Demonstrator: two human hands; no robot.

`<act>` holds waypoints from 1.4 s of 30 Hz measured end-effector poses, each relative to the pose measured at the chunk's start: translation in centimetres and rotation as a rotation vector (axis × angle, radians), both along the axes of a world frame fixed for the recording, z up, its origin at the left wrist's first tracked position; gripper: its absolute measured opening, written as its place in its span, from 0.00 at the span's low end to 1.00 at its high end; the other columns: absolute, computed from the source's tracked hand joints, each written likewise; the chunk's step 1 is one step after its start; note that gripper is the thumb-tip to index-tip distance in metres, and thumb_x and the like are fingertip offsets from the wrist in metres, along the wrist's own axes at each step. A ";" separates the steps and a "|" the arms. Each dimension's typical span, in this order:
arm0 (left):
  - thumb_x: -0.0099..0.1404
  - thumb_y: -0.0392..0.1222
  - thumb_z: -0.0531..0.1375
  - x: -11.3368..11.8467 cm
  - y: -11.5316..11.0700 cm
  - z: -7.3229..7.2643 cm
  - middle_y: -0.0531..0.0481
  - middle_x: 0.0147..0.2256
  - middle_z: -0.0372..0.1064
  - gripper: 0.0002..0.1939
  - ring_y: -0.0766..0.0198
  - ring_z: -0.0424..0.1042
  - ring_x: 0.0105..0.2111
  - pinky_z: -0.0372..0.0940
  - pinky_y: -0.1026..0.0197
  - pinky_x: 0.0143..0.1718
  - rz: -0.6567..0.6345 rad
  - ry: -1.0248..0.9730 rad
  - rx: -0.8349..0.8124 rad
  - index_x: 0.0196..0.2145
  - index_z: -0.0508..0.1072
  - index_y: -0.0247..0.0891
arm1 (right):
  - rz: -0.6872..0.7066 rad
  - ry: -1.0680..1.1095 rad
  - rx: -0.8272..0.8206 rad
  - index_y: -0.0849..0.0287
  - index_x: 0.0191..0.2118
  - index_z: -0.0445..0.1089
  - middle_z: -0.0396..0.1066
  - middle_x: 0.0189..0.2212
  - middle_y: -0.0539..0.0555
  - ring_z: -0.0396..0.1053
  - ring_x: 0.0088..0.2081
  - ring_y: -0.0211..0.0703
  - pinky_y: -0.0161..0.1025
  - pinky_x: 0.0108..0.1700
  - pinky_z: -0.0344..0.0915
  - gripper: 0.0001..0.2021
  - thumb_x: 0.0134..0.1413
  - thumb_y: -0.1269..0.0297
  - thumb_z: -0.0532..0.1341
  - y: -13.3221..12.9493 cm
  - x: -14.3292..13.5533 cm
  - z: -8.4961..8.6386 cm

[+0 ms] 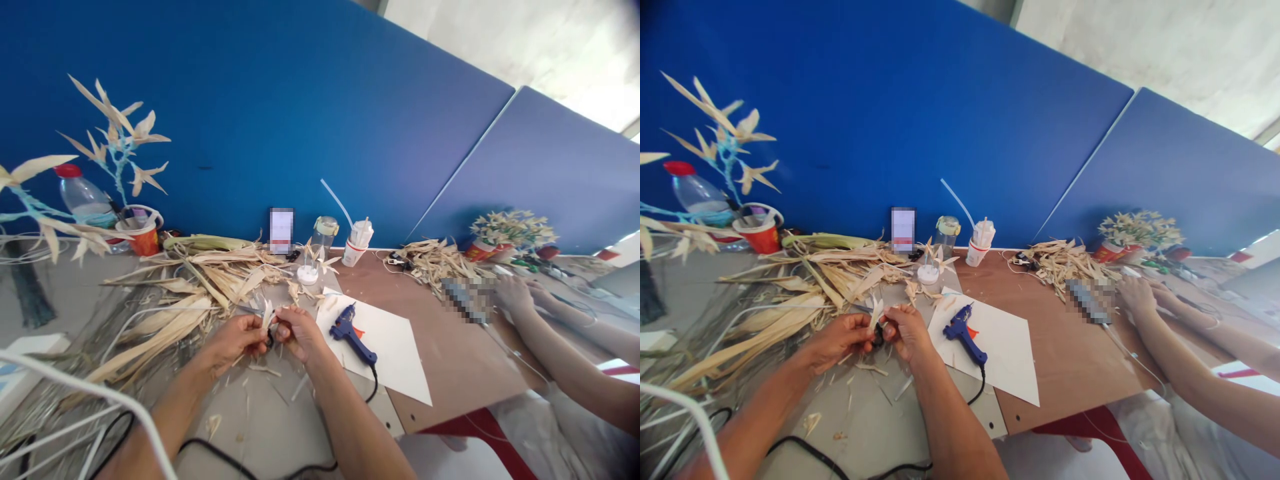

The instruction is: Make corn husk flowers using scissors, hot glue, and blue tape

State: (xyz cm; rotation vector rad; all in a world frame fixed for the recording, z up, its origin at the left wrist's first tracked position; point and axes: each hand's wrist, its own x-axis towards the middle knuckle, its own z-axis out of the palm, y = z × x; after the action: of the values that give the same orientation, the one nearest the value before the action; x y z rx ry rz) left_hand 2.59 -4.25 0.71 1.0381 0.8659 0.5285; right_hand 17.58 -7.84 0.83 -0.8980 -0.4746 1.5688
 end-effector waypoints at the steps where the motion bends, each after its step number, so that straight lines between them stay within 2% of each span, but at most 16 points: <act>1: 0.48 0.37 0.70 -0.1 0.1 0.0 0.50 0.22 0.71 0.10 0.68 0.68 0.19 0.60 0.67 0.22 0.006 0.002 0.001 0.24 0.72 0.33 | -0.005 0.000 0.001 0.62 0.21 0.65 0.65 0.13 0.46 0.52 0.12 0.27 0.28 0.16 0.48 0.12 0.36 0.64 0.69 0.0 0.0 0.0; 7: 0.51 0.35 0.69 -1.2 0.9 0.6 0.51 0.22 0.70 0.08 0.71 0.68 0.20 0.63 0.69 0.23 0.120 -0.043 -0.033 0.24 0.72 0.32 | -0.081 -0.065 -0.017 0.61 0.23 0.64 0.70 0.19 0.47 0.56 0.13 0.27 0.28 0.16 0.50 0.16 0.37 0.55 0.69 0.0 0.6 0.4; 9: 0.51 0.32 0.68 -1.8 1.3 1.0 0.52 0.22 0.70 0.08 0.71 0.68 0.20 0.65 0.70 0.23 0.180 -0.106 -0.075 0.25 0.71 0.32 | -0.016 -0.139 0.033 0.61 0.24 0.64 0.71 0.20 0.47 0.56 0.13 0.27 0.28 0.16 0.50 0.17 0.38 0.54 0.68 -0.2 0.6 0.5; 12: 0.52 0.27 0.66 -2.6 2.0 1.5 0.52 0.22 0.70 0.08 0.72 0.68 0.19 0.67 0.69 0.24 0.282 -0.220 -0.115 0.25 0.70 0.32 | 0.297 -0.264 0.118 0.62 0.27 0.67 0.71 0.21 0.47 0.54 0.13 0.25 0.28 0.15 0.47 0.17 0.40 0.53 0.68 -0.9 -0.1 0.5; 15: 0.53 0.25 0.64 -3.3 2.5 1.7 0.51 0.22 0.70 0.07 0.72 0.69 0.20 0.67 0.69 0.23 0.356 -0.289 -0.135 0.26 0.70 0.32 | 0.619 -0.417 0.178 0.62 0.30 0.71 0.69 0.20 0.45 0.56 0.16 0.27 0.27 0.18 0.50 0.17 0.40 0.54 0.69 -1.6 -1.1 0.3; 20: 0.54 0.24 0.63 -3.5 2.8 1.6 0.52 0.22 0.69 0.07 0.72 0.68 0.19 0.67 0.70 0.22 0.414 -0.378 -0.150 0.26 0.70 0.32 | 0.951 -0.553 0.246 0.62 0.30 0.72 0.66 0.19 0.44 0.59 0.20 0.28 0.28 0.23 0.54 0.14 0.42 0.56 0.69 -2.7 -2.6 0.1; 22: 0.54 0.24 0.63 -3.3 2.8 1.5 0.52 0.22 0.69 0.07 0.72 0.67 0.19 0.67 0.70 0.22 0.425 -0.383 -0.152 0.26 0.70 0.32 | 1.022 -0.604 0.274 0.63 0.29 0.71 0.65 0.18 0.43 0.57 0.19 0.28 0.27 0.23 0.53 0.12 0.45 0.58 0.67 -3.1 -3.1 0.1; 28: 0.53 0.25 0.65 -2.3 2.4 0.8 0.52 0.22 0.70 0.08 0.71 0.69 0.19 0.68 0.69 0.22 0.351 -0.357 -0.198 0.27 0.71 0.33 | 0.932 -1.004 0.471 0.61 0.31 0.74 0.68 0.24 0.45 0.63 0.26 0.30 0.26 0.29 0.55 0.08 0.51 0.61 0.64 -4.3 -4.7 0.6; 34: 0.51 0.27 0.67 -2.4 2.4 0.4 0.53 0.22 0.69 0.08 0.73 0.67 0.18 0.66 0.69 0.22 0.250 -0.332 -0.215 0.26 0.71 0.33 | 1.011 -1.265 0.627 0.61 0.31 0.75 0.71 0.25 0.46 0.64 0.27 0.31 0.26 0.29 0.55 0.08 0.52 0.62 0.63 -4.3 -4.0 1.2; 39: 0.48 0.30 0.69 -2.5 2.4 0.4 0.54 0.21 0.68 0.10 0.74 0.66 0.18 0.65 0.70 0.23 0.268 -0.222 -0.110 0.25 0.71 0.33 | 1.034 -1.248 0.539 0.61 0.29 0.74 0.68 0.22 0.45 0.63 0.25 0.30 0.26 0.26 0.54 0.06 0.49 0.63 0.66 -3.6 -2.2 1.7; 42: 0.46 0.35 0.71 -2.4 2.3 0.4 0.55 0.21 0.68 0.12 0.73 0.66 0.20 0.65 0.70 0.24 0.274 -0.133 -0.015 0.24 0.70 0.34 | 0.944 -1.126 0.403 0.61 0.30 0.74 0.67 0.20 0.44 0.62 0.23 0.30 0.27 0.25 0.54 0.06 0.50 0.64 0.64 -3.2 -1.3 2.1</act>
State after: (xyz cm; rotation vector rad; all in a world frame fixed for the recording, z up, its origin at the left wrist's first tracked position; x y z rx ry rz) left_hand 0.20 -1.96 1.10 0.8645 0.8967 0.8119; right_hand 16.29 -11.06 2.91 -1.2595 -2.1764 1.4962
